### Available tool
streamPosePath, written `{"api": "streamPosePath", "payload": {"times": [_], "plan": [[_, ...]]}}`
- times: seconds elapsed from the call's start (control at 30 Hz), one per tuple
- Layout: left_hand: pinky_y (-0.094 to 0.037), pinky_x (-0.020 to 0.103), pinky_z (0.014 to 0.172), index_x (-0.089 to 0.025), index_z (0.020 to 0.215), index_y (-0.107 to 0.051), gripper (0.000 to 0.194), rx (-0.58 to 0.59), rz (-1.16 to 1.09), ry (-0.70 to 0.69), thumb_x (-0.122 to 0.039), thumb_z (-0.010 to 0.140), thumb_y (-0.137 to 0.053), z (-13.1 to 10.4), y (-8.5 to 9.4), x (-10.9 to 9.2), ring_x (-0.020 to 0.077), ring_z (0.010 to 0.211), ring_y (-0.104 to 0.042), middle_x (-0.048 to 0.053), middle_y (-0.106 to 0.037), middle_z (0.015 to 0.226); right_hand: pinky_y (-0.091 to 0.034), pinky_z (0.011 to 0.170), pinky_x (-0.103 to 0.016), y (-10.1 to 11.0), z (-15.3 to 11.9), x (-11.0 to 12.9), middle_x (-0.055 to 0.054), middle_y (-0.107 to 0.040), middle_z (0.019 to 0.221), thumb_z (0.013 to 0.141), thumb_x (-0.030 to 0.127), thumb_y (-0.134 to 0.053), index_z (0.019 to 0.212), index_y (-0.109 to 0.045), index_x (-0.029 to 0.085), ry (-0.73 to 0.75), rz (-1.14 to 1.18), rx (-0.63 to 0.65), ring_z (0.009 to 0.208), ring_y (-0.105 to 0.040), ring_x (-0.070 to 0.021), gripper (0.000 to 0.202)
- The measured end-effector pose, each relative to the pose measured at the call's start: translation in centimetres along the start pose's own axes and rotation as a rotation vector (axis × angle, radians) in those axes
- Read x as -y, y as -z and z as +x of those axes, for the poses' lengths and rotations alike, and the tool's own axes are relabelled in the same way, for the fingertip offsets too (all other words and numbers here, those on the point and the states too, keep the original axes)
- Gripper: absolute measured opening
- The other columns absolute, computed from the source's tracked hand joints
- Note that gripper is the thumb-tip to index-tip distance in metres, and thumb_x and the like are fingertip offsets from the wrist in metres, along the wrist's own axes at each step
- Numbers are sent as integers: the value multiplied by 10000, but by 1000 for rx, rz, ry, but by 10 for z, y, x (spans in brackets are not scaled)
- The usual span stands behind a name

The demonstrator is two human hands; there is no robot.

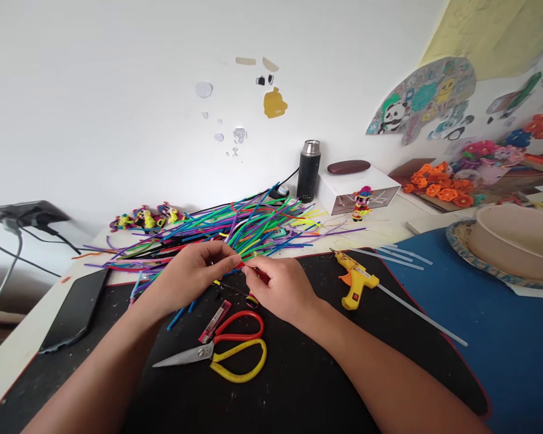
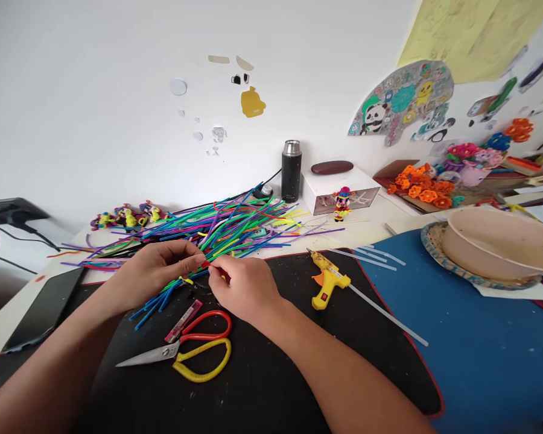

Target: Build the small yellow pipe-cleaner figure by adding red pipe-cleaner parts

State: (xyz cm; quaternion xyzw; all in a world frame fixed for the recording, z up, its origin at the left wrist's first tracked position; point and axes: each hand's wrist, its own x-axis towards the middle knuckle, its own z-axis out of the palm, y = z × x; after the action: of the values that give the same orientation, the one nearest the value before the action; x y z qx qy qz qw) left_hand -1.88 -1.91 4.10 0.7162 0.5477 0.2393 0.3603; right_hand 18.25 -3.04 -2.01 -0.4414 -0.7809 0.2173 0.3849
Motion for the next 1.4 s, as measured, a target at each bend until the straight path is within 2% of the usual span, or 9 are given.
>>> {"api": "streamPosePath", "payload": {"times": [0.2, 0.43, 0.57, 0.8, 0.93, 1.1, 1.2, 1.4], "plan": [[-375, 254, 596, -196, 839, -758, 402, 0, 79, 6, -588, 871, -675, -1, -2, -1, 165, 667, -500, -10, -638, 715, -284, 562, -276, 0, -1, 0, 1, -688, 629, 979, 253, -593, 777, -719, 216, 4, -12, 11, 517, -525, -130, 240], [-377, 258, 597, -183, 810, -731, 368, 2, 50, -1, -535, 877, -648, 1, -9, 1, 163, 661, -494, -8, -622, 704, -278, 564, -277, -3, -1, -1, -4, -689, 637, 966, 231, -608, 746, -693, 209, 20, -41, 11, 547, -549, -133, 237], [-374, 262, 595, -178, 768, -694, 372, -76, 24, -3, -530, 873, -635, 2, -18, -1, 163, 655, -511, -1, -625, 702, -278, 568, -275, -2, 0, -2, -8, -705, 645, 972, 227, -603, 744, -686, 211, -4, -50, 12, 578, -583, -143, 244], [-318, 250, 532, -192, 708, -614, 361, -216, -80, 19, -511, 876, -645, 4, -37, 2, 131, 576, -429, -35, -520, 625, -233, 561, -299, 1, 3, -2, 4, -641, 604, 975, 232, -593, 683, -630, 201, -6, -95, -7, 531, -486, -126, 296], [-311, 249, 519, -192, 722, -623, 401, -150, -132, 57, -563, 867, -672, 6, -33, 2, 128, 547, -421, -43, -518, 585, -224, 558, -302, 2, 3, -3, 16, -610, 589, 967, 227, -598, 698, -643, 201, -20, -74, -20, 516, -440, -121, 275], [-391, 255, 582, -180, 767, -685, 485, 27, -168, 50, -657, 852, -695, 7, -9, 7, 144, 596, -509, -20, -573, 638, -246, 557, -283, 3, 2, -2, 25, -620, 605, 978, 242, -596, 756, -682, 205, -12, -1, -12, 508, -435, -114, 241], [-427, 257, 607, -177, 747, -687, 504, 63, -193, 53, -670, 851, -701, 7, 2, 10, 148, 623, -535, -4, -601, 683, -266, 564, -273, 2, 2, -3, 23, -647, 632, 983, 243, -596, 797, -708, 210, -4, 35, -1, 517, -456, -115, 219], [-439, 255, 621, -183, 846, -749, 434, 125, -193, 60, -616, 827, -763, 7, 4, 10, 155, 664, -551, 6, -651, 746, -270, 554, -269, 1, 1, -3, 24, -660, 622, 977, 238, -601, 774, -707, 206, -4, 52, 12, 503, -469, -110, 231]]}}
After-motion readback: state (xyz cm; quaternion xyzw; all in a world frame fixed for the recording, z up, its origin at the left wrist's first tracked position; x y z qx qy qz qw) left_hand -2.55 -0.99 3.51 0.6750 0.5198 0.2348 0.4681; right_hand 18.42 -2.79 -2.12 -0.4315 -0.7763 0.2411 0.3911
